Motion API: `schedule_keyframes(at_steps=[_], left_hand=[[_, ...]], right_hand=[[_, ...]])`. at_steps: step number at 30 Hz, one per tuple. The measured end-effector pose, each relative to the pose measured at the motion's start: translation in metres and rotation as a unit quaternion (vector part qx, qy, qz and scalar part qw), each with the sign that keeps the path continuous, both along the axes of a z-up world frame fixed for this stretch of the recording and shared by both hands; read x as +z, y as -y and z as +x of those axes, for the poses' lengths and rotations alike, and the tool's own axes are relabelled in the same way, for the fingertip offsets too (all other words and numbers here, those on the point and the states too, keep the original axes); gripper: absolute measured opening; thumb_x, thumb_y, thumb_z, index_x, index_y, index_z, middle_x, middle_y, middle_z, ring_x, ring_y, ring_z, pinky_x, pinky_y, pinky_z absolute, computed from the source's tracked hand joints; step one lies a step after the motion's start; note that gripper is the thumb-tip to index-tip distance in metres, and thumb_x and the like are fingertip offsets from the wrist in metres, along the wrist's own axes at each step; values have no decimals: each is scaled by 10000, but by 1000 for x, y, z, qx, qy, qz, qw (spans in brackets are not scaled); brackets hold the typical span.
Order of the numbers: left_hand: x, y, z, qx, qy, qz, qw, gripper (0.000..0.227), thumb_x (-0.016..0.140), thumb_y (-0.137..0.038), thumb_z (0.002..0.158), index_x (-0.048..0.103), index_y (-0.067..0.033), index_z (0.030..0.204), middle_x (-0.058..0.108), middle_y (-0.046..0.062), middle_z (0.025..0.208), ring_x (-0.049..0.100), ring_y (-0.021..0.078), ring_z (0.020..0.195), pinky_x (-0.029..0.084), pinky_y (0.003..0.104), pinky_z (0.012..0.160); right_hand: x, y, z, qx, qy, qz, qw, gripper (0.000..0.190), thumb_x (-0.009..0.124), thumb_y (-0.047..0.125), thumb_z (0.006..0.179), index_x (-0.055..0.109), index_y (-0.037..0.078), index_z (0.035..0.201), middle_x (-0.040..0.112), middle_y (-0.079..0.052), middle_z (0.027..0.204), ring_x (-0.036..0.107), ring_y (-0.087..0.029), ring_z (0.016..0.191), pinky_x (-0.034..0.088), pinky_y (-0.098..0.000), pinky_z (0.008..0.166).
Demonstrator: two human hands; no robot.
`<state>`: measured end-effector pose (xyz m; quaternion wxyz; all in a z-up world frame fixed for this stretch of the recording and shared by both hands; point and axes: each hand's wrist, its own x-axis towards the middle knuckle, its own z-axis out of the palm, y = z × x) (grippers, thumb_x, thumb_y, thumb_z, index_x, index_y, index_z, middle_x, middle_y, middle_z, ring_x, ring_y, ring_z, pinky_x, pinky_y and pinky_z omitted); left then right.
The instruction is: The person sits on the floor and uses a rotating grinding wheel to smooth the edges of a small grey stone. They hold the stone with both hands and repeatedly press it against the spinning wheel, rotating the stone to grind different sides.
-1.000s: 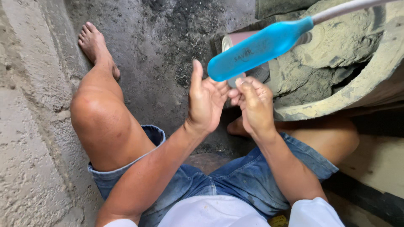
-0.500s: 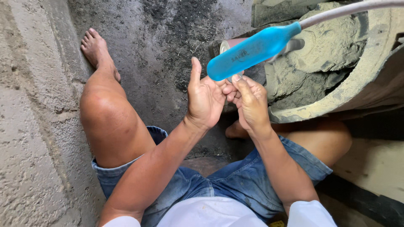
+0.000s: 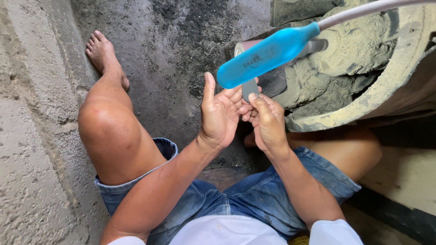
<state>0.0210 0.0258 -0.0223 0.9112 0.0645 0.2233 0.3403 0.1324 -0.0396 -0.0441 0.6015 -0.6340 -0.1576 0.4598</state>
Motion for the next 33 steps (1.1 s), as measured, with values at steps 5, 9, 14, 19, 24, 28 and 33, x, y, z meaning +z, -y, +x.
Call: schedule_keyframes(at_steps=[5, 9, 14, 19, 24, 28, 33], left_hand=[[-11, 2, 3, -9, -24, -3, 1000, 1046, 269, -854, 908, 590, 4, 1414, 619, 203, 1439, 684, 276, 1027, 475, 339, 695], [-20, 5, 1, 2, -20, -4, 1000, 1021, 287, -839, 919, 569, -8, 1442, 589, 185, 1483, 657, 307, 1204, 480, 327, 723], [-19, 4, 1, -1, -3, -6, 1000, 1014, 297, -839, 926, 560, -14, 1453, 578, 185, 1492, 656, 306, 1206, 492, 326, 733], [8, -7, 5, 8, 47, -10, 999, 995, 350, -853, 914, 592, -29, 1417, 670, 134, 1347, 639, 218, 885, 488, 336, 703], [3, -5, 3, 7, 37, 5, 999, 975, 336, -836, 935, 602, -21, 1398, 684, 143, 1309, 626, 200, 852, 469, 325, 682], [5, -1, -1, -3, 0, -1, 1000, 999, 308, -822, 928, 562, -8, 1448, 627, 164, 1427, 653, 208, 921, 467, 310, 673], [10, 4, -14, 12, -16, -2, 1000, 1000, 326, -819, 915, 571, -7, 1445, 628, 164, 1427, 570, 180, 763, 442, 317, 650]], right_hand=[[-4, 2, 2, 4, -22, 4, 1000, 256, 685, 235, 974, 730, -14, 939, 720, -165, 716, 678, -124, 543, 617, -261, 585], [2, -3, -2, 18, -22, -8, 1000, 264, 690, 246, 971, 737, -13, 948, 722, -152, 709, 671, -119, 538, 608, -255, 586], [1, -3, 0, 15, -16, -13, 1000, 267, 688, 255, 974, 739, -6, 951, 726, -137, 712, 670, -108, 540, 603, -243, 589], [18, -17, 9, 35, 23, -10, 999, 263, 686, 262, 975, 741, 5, 962, 720, -126, 710, 671, -104, 534, 605, -238, 576], [5, -14, 6, 28, 36, -2, 999, 248, 680, 251, 980, 734, 12, 943, 714, -108, 694, 665, -92, 520, 580, -201, 549], [-6, -5, 2, 12, 11, -3, 1000, 247, 685, 242, 975, 734, 5, 928, 716, -124, 684, 665, -106, 513, 575, -207, 542], [-3, -3, -9, 41, 0, -7, 999, 263, 675, 259, 980, 739, 5, 956, 719, -132, 700, 673, -117, 528, 588, -225, 551]])
